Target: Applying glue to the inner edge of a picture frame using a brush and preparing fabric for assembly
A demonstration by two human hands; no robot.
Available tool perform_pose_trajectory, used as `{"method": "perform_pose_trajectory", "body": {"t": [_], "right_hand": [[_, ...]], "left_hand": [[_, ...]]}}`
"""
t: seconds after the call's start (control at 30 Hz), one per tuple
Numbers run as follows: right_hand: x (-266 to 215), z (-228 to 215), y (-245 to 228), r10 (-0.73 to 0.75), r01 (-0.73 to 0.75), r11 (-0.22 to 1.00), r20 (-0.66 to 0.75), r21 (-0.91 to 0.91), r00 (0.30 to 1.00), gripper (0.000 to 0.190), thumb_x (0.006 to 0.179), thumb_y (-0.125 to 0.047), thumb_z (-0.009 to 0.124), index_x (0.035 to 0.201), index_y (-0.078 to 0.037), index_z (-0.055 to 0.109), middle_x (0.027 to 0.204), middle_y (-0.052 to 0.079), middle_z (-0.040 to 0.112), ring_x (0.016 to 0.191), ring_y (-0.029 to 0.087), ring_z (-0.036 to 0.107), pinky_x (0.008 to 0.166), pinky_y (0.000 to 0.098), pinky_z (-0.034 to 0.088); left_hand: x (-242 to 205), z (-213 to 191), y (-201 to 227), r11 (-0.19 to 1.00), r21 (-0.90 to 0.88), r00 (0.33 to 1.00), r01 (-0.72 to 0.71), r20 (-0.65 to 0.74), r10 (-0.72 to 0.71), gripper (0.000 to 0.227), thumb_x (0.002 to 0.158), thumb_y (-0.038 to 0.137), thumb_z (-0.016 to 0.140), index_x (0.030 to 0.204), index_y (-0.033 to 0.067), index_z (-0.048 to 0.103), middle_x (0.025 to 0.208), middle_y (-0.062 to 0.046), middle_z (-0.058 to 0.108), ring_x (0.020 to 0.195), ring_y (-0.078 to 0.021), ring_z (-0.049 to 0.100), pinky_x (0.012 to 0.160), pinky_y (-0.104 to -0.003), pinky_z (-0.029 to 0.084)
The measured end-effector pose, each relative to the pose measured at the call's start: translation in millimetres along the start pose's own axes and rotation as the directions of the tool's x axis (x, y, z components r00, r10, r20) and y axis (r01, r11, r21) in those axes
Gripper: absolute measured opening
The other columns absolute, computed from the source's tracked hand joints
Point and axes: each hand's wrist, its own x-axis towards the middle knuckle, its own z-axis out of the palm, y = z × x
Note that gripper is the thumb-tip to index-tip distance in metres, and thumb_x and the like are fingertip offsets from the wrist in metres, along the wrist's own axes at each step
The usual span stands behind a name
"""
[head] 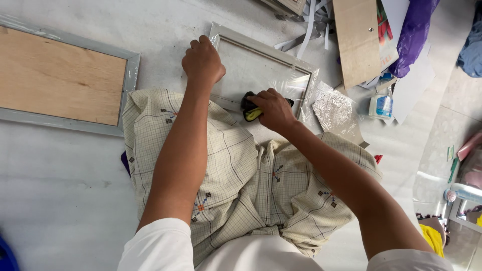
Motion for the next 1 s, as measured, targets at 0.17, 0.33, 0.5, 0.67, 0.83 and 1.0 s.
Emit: {"method": "perform_pose_trajectory", "body": {"t": [0.17, 0.33, 0.5, 0.67, 0.83, 1.0], "right_hand": [[32.2, 7.8, 44.7, 0.011, -0.021, 0.997, -0.126, -0.079, 0.992, 0.059, 0.074, 0.001, 0.083, 0.13, -0.012, 0.071, 0.114, 0.007, 0.074, 0.098, 0.024, 0.065, 0.078, 0.0337, 0.061], [70.0, -8.0, 72.4, 0.246, -0.261, 0.958, -0.122, -0.121, 0.962, 0.052, 0.078, 0.005, 0.078, 0.127, -0.013, 0.074, 0.119, 0.007, 0.075, 0.096, 0.024, 0.062, 0.078, 0.0345, 0.06], [57.6, -10.5, 70.3, 0.262, -0.263, 0.965, -0.015, -0.017, 0.965, 0.05, 0.074, 0.008, 0.071, 0.122, -0.008, 0.073, 0.119, 0.008, 0.073, 0.109, 0.028, 0.064, 0.096, 0.0416, 0.054], [10.2, -7.2, 36.5, 0.199, -0.2, 0.98, 0.122, 0.0, 0.972, 0.051, 0.075, 0.003, 0.077, 0.123, -0.013, 0.072, 0.113, 0.004, 0.076, 0.102, 0.024, 0.067, 0.095, 0.0388, 0.055], [-15.6, -2.1, 25.2, 0.054, -0.062, 0.994, 0.093, 0.089, 0.994, 0.058, 0.063, 0.005, 0.072, 0.119, -0.009, 0.075, 0.114, 0.007, 0.075, 0.102, 0.026, 0.067, 0.091, 0.0357, 0.058], [16.9, 3.3, 57.6, 0.159, -0.158, 0.987, 0.048, -0.028, 0.986, 0.052, 0.071, 0.008, 0.08, 0.121, -0.008, 0.073, 0.116, 0.009, 0.075, 0.095, 0.027, 0.067, 0.075, 0.0323, 0.065]], "left_hand": [[1.5, 1.6, -0.7, 1.0, 0.003, 1.0, 0.01, 0.02, -0.01, 0.043, 0.077, 0.011, 0.073, 0.112, -0.0012, 0.05, 0.098, -0.016, 0.062, 0.069, -0.0274, 0.065, 0.05, -0.038, 0.056], [4.4, 7.4, -6.1, 1.0, 0.014, 0.999, -0.02, -0.031, 0.021, 0.042, 0.076, 0.012, 0.071, 0.11, -0.0007, 0.049, 0.096, -0.016, 0.063, 0.068, -0.0287, 0.066, 0.05, -0.039, 0.057], [0.5, 2.3, -5.2, 1.0, -0.005, 1.0, -0.02, 0.023, 0.02, 0.044, 0.079, 0.012, 0.07, 0.115, -0.0035, 0.049, 0.1, -0.018, 0.062, 0.073, -0.0313, 0.066, 0.058, -0.042, 0.057], [0.6, -0.2, -1.8, 1.0, -0.005, 0.999, -0.004, 0.045, 0.005, 0.045, 0.08, 0.011, 0.071, 0.116, -0.0034, 0.049, 0.102, -0.018, 0.061, 0.076, -0.0305, 0.066, 0.058, -0.042, 0.058], [-0.3, -1.7, -1.6, 1.0, 0.008, 0.999, 0.0, 0.053, 0.0, 0.043, 0.078, 0.008, 0.071, 0.113, -0.0039, 0.05, 0.097, -0.017, 0.061, 0.068, -0.0265, 0.064, 0.05, -0.038, 0.057], [1.3, 3.0, -3.9, 1.0, 0.013, 1.0, -0.028, 0.006, 0.028, 0.04, 0.078, 0.009, 0.068, 0.111, -0.0035, 0.05, 0.095, -0.017, 0.062, 0.066, -0.0265, 0.064, 0.048, -0.037, 0.055]]}}
